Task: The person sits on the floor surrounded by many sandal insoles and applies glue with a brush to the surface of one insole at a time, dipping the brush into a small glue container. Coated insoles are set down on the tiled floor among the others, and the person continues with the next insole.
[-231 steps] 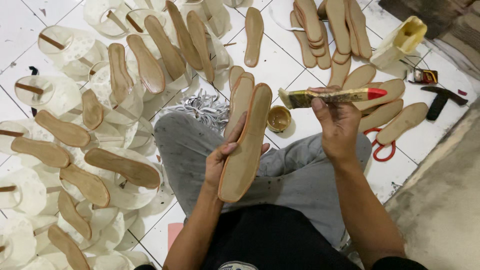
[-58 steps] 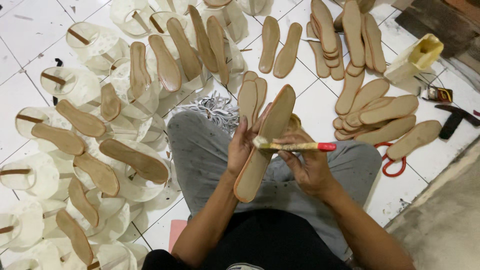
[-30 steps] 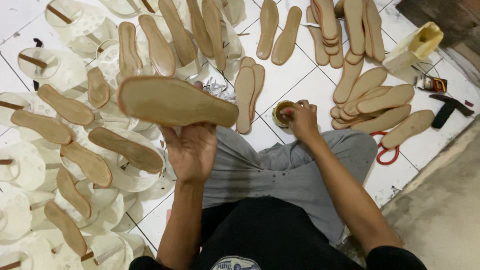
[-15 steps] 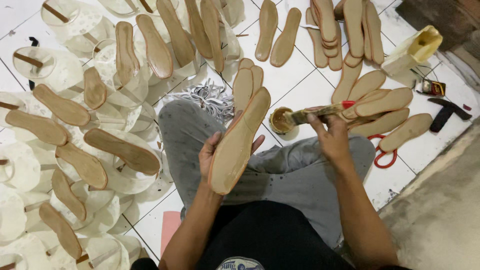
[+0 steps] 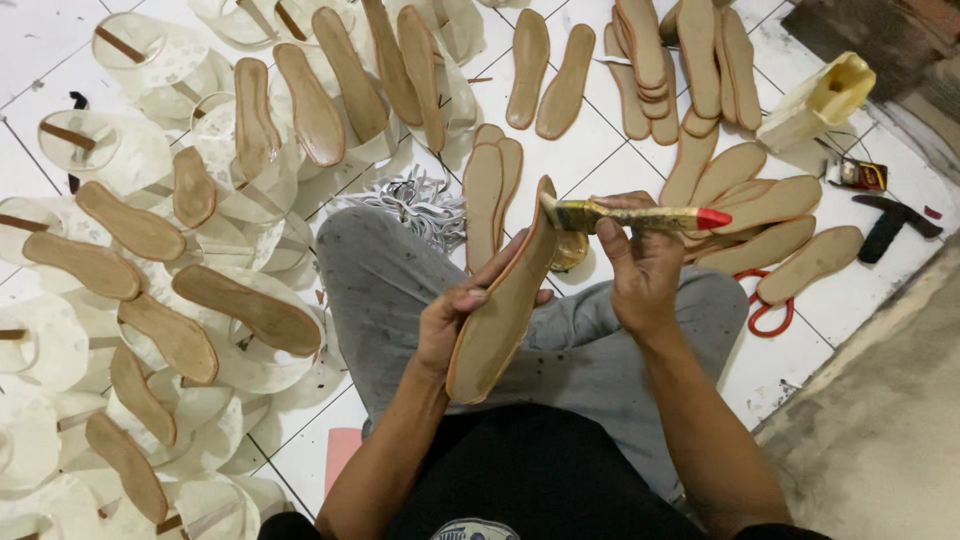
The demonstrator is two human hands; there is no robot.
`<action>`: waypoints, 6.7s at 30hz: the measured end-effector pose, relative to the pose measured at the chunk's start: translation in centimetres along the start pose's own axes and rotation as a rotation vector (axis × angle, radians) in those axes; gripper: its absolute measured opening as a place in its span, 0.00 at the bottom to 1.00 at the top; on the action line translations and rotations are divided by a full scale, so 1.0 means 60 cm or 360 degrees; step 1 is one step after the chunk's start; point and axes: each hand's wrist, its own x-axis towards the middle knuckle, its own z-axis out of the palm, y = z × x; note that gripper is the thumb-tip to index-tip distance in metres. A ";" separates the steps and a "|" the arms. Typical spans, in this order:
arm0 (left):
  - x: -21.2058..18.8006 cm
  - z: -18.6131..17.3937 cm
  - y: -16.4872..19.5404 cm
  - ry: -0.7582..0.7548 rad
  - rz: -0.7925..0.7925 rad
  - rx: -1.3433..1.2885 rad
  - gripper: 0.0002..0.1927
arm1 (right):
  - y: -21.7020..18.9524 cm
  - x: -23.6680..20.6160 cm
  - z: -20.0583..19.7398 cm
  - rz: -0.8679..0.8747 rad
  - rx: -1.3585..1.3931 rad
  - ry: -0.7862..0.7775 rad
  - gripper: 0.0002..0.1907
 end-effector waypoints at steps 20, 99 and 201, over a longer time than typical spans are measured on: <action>0.045 -0.128 -0.016 0.0317 0.0510 -0.0418 0.34 | -0.077 -0.091 0.085 -0.0753 -0.0336 -0.1046 0.16; 0.203 -0.313 0.063 0.1155 0.1062 0.1442 0.18 | 0.426 -0.119 -0.209 0.1058 0.0637 0.0380 0.16; 0.040 -0.181 -0.074 0.0466 0.0396 -0.0260 0.37 | 0.311 0.070 -0.021 0.0030 -0.1597 -0.0891 0.07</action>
